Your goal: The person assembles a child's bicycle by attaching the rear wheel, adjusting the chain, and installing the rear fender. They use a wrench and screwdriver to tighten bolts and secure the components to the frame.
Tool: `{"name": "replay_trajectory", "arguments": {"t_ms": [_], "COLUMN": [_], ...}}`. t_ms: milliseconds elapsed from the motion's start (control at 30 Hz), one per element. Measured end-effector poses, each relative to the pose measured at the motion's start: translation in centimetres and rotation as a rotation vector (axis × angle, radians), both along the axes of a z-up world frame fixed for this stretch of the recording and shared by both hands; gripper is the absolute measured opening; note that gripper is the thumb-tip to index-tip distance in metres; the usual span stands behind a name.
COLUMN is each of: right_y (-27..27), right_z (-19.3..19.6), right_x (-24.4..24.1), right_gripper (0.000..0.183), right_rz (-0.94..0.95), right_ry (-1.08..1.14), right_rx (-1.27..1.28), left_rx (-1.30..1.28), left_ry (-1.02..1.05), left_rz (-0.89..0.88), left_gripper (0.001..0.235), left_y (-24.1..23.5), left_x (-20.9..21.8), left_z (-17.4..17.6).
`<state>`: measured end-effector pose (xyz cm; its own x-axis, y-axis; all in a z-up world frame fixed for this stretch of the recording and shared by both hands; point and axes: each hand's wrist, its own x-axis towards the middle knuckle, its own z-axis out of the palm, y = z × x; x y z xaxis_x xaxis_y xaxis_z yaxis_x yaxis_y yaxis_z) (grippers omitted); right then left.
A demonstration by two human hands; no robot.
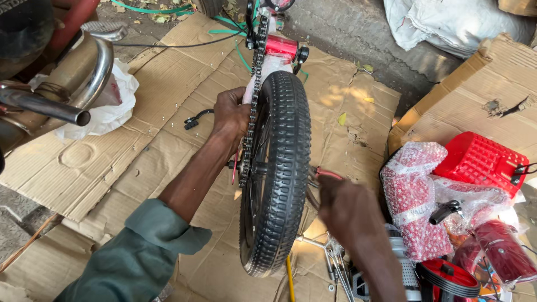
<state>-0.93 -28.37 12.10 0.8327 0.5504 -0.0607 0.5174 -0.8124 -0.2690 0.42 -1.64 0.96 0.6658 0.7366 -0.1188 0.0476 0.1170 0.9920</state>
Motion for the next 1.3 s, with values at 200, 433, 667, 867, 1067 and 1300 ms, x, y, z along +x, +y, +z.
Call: {"name": "replay_trajectory", "arguments": {"t_ms": [200,433,667,867,1067,1300], "right_y": [-1.5,-6.0,-6.7,-5.1,-3.3,-2.2], "right_z": [-0.2,-10.1,-13.0,-12.7,-13.9,-14.3], "right_x": [0.8,-2.6,-6.4,-4.6,-1.5,0.7], "right_gripper": [0.026,0.033,0.036,0.028,0.042,0.036], "right_rz": [-0.064,-0.018,-0.377,-0.322,-0.032,-0.215], "right_ry": [-0.233,0.214,0.692,0.490,0.419,0.916], "right_rx": [0.366,0.402,1.188,1.155,0.323,0.959], "left_rx": [-0.028,-0.034,-0.034,0.023,-0.032,-0.106], "left_ry": [0.020,-0.094,-0.075,-0.071,-0.125,-0.123], "left_rz": [-0.003,-0.007,-0.015,-0.018,-0.039,-0.047], "left_gripper": [0.034,0.030,0.025,0.021,0.028,0.026], "left_y": [-0.3,0.5,0.4,0.4,0.5,0.8], "left_x": [0.4,0.3,0.1,0.3,0.0,0.6], "left_z": [0.0,-0.8,-0.9,-0.6,-0.4,-0.2]}}
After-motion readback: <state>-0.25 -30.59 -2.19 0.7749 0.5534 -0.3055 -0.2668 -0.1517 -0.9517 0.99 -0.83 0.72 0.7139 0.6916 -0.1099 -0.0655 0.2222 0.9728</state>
